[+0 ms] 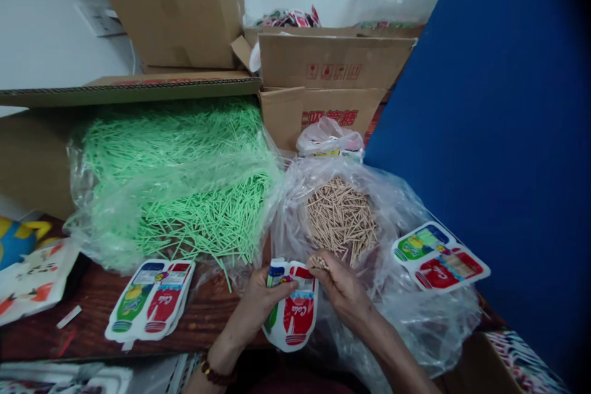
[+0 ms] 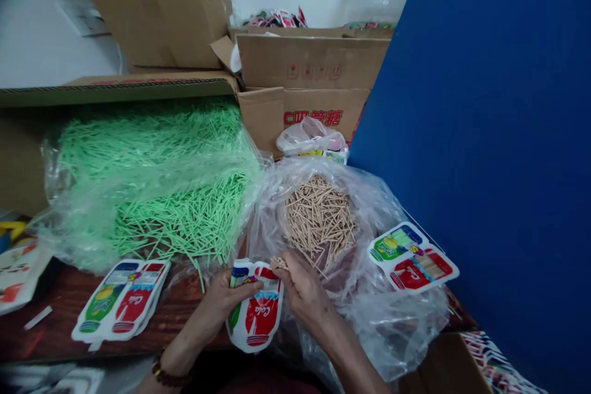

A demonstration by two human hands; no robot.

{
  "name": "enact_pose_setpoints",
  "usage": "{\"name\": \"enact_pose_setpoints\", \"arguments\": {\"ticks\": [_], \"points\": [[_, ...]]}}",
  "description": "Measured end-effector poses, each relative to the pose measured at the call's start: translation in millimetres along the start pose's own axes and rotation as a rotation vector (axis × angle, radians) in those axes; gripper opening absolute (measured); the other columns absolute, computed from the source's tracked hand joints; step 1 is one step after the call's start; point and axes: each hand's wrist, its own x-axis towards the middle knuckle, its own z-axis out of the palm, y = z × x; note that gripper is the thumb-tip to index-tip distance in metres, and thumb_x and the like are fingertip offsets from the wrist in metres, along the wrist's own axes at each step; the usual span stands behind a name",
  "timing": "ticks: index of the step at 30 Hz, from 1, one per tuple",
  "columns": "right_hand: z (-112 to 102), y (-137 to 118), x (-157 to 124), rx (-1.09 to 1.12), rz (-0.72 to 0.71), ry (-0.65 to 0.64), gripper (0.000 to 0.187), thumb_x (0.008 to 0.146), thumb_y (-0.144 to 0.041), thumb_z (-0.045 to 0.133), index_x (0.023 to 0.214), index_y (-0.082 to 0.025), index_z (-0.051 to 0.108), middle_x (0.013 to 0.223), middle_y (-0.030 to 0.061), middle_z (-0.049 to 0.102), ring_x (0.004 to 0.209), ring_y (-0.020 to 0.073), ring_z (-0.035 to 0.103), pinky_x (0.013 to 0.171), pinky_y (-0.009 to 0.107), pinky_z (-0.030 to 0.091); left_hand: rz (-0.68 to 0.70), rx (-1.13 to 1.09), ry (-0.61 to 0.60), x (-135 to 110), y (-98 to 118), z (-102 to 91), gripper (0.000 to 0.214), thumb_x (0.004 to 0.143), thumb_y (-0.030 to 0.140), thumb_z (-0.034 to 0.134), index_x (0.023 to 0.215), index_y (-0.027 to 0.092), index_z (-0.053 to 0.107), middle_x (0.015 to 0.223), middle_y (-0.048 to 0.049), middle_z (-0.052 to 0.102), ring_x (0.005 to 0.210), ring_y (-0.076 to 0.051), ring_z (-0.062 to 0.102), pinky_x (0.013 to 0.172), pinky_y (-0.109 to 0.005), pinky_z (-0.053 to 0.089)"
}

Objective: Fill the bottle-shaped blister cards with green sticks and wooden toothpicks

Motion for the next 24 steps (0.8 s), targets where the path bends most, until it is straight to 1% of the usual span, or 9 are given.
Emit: {"name": "enact_pose_setpoints", "arguments": {"ticks": [3,7,10,12,15,17,19,21,24], "points": [[4,6,2,-0.031,-0.007,0.020,0.014,0.095,-0.025,0.042,0.088,-0.023,0.053,0.081,0.0022,0.058,0.077,0.0180,0.054,0.069,0.028,0.040,-0.010,0.002,-0.030,4,-9,-1.6,0.025,0.065,0.030,0.079,0.082,0.013,0.070,0.077,-0.0040,0.074,0.066,-0.018,0.065,0.065,-0.027,0.050],[6,8,3,-0.038,0.025,0.028,0.014,0.094,-0.024,0.041,0.085,-0.022,0.052,0.079,0.0017,0.057,0.075,0.0174,0.053,0.068,0.028,0.039,0.104,0.105,0.015,6,-16,-1.4,0.020,0.069,0.030,0.076,0.076,0.013,0.069,0.070,0.0000,0.070,0.063,-0.015,0.061,0.061,-0.023,0.048],[5,10,4,0.002,0.075,0.043,0.014,0.094,-0.027,0.042,0.085,-0.022,0.052,0.078,0.0007,0.057,0.073,0.0167,0.053,0.067,0.027,0.040,0.174,0.170,0.030,5,-11,-0.4,0.018,0.071,0.030,0.074,0.070,0.014,0.066,0.068,0.0018,0.065,0.063,-0.014,0.058,0.060,-0.021,0.045],[4,11,4,0.033,0.113,0.058,0.013,0.094,-0.029,0.043,0.089,-0.023,0.053,0.080,0.0009,0.059,0.075,0.0169,0.054,0.068,0.027,0.041,0.177,0.177,0.002,4,-5,-0.7,0.018,0.071,0.030,0.073,0.070,0.015,0.065,0.067,0.0027,0.062,0.062,-0.013,0.056,0.059,-0.020,0.043],[-2,9,5,0.053,0.145,0.045,0.015,0.095,-0.032,0.042,0.092,-0.022,0.053,0.085,0.0019,0.062,0.079,0.0176,0.056,0.071,0.028,0.042,0.160,0.189,-0.066,3,3,-3.0,0.020,0.074,0.033,0.071,0.070,0.015,0.063,0.067,0.0024,0.060,0.060,-0.012,0.053,0.057,-0.020,0.042],[-8,5,6,0.047,0.123,0.013,0.017,0.096,-0.031,0.040,0.092,-0.022,0.054,0.086,0.0022,0.062,0.080,0.0174,0.057,0.072,0.028,0.043,0.141,0.195,-0.103,3,6,-4.8,0.022,0.075,0.034,0.070,0.070,0.014,0.062,0.066,0.0022,0.059,0.060,-0.012,0.052,0.057,-0.020,0.041],[-13,0,9,0.027,0.067,-0.028,0.018,0.096,-0.030,0.038,0.094,-0.022,0.054,0.088,0.0025,0.062,0.083,0.0173,0.058,0.074,0.028,0.043,0.123,0.191,-0.129,4,8,-5.7,0.021,0.076,0.033,0.070,0.070,0.014,0.063,0.065,0.0023,0.059,0.059,-0.012,0.052,0.057,-0.021,0.041],[-17,-6,10,-0.012,0.007,-0.081,0.017,0.097,-0.029,0.038,0.096,-0.023,0.054,0.090,0.0027,0.062,0.085,0.0175,0.057,0.075,0.028,0.043,0.103,0.172,-0.145,5,8,-5.6,0.019,0.076,0.032,0.069,0.073,0.014,0.065,0.067,0.0017,0.062,0.060,-0.012,0.054,0.060,-0.021,0.042],[-17,-11,12,-0.086,-0.038,-0.140,0.016,0.097,-0.028,0.039,0.091,-0.023,0.053,0.087,0.0021,0.060,0.082,0.0176,0.057,0.072,0.028,0.042,0.074,0.151,-0.151,8,7,-4.9,0.017,0.076,0.030,0.069,0.075,0.013,0.068,0.069,0.0005,0.067,0.061,-0.013,0.056,0.061,-0.022,0.044]]}}
